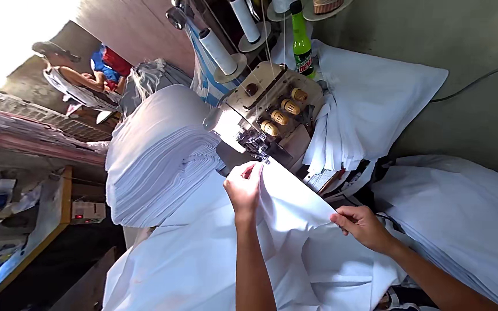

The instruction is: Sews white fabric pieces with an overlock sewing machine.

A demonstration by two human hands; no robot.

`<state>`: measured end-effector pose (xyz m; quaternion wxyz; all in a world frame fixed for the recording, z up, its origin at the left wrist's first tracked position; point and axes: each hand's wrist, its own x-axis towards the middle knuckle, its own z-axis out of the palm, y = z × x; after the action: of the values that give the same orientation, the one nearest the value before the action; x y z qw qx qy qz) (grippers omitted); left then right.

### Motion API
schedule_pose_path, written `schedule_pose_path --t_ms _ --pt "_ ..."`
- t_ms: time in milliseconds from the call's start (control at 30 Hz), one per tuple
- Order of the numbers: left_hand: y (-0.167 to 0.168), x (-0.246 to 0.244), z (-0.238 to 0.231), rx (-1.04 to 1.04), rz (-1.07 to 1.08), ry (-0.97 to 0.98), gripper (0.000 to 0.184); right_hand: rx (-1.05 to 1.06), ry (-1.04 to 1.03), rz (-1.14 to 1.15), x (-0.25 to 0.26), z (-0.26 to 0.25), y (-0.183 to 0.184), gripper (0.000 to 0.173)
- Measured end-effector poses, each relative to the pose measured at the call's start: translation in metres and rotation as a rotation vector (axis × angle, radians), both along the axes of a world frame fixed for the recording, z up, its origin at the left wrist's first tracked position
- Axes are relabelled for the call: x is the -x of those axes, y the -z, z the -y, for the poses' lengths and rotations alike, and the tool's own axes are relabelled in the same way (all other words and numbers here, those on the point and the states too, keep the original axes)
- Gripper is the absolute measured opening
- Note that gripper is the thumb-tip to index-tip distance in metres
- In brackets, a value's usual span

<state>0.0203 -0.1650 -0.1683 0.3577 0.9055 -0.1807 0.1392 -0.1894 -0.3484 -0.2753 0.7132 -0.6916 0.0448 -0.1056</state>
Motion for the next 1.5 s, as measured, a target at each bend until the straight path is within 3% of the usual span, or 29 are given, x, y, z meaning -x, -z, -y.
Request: schedule_pose_path --t_ms 133,333,467,567,667,833,967,1267,1333,1433,1500 --pt "0.005 -0.003 0.002 -0.043 0.052 -0.001 0.012 0.082 -0.048 -0.006 -0.005 -0.003 0.000 0.031" --pt "0.000 0.000 -0.037 -0.059 -0.012 0.213 0.028 0.297 -0.124 -0.148 -0.012 0.021 0.008 0.037" --pt "0.008 0.006 -0.046 0.008 -0.002 0.204 0.022 0.351 -0.060 -0.128 -0.023 0.027 0.012 0.037" --pt "0.006 0.010 -0.038 0.025 0.006 0.183 0.017 0.399 -0.152 -0.123 -0.026 0.022 0.009 0.035" --pt "0.005 0.011 -0.026 0.028 0.016 0.171 0.015 0.344 -0.279 -0.137 -0.016 0.017 0.004 0.034" --pt "-0.003 0.007 -0.016 0.037 -0.136 0.093 0.010 0.083 -0.255 -0.093 0.003 0.010 0.004 0.029" --pt "-0.014 -0.001 -0.009 0.017 -0.195 0.091 0.007 -0.006 -0.264 -0.038 0.002 0.008 -0.004 0.027" --pt "-0.014 -0.010 -0.007 -0.024 -0.151 0.117 0.009 0.042 -0.197 -0.052 -0.004 0.008 -0.005 0.028" --pt "-0.014 -0.009 -0.017 -0.047 -0.138 0.172 0.017 0.067 -0.175 -0.098 -0.007 0.009 0.001 0.029" --pt "-0.018 0.002 -0.054 -0.150 -0.133 0.227 0.045 0.091 -0.155 -0.140 -0.011 0.015 0.007 0.030" --pt "-0.015 0.014 -0.090 -0.229 -0.081 0.159 0.048 0.118 -0.170 -0.167 -0.012 0.018 0.007 0.032"
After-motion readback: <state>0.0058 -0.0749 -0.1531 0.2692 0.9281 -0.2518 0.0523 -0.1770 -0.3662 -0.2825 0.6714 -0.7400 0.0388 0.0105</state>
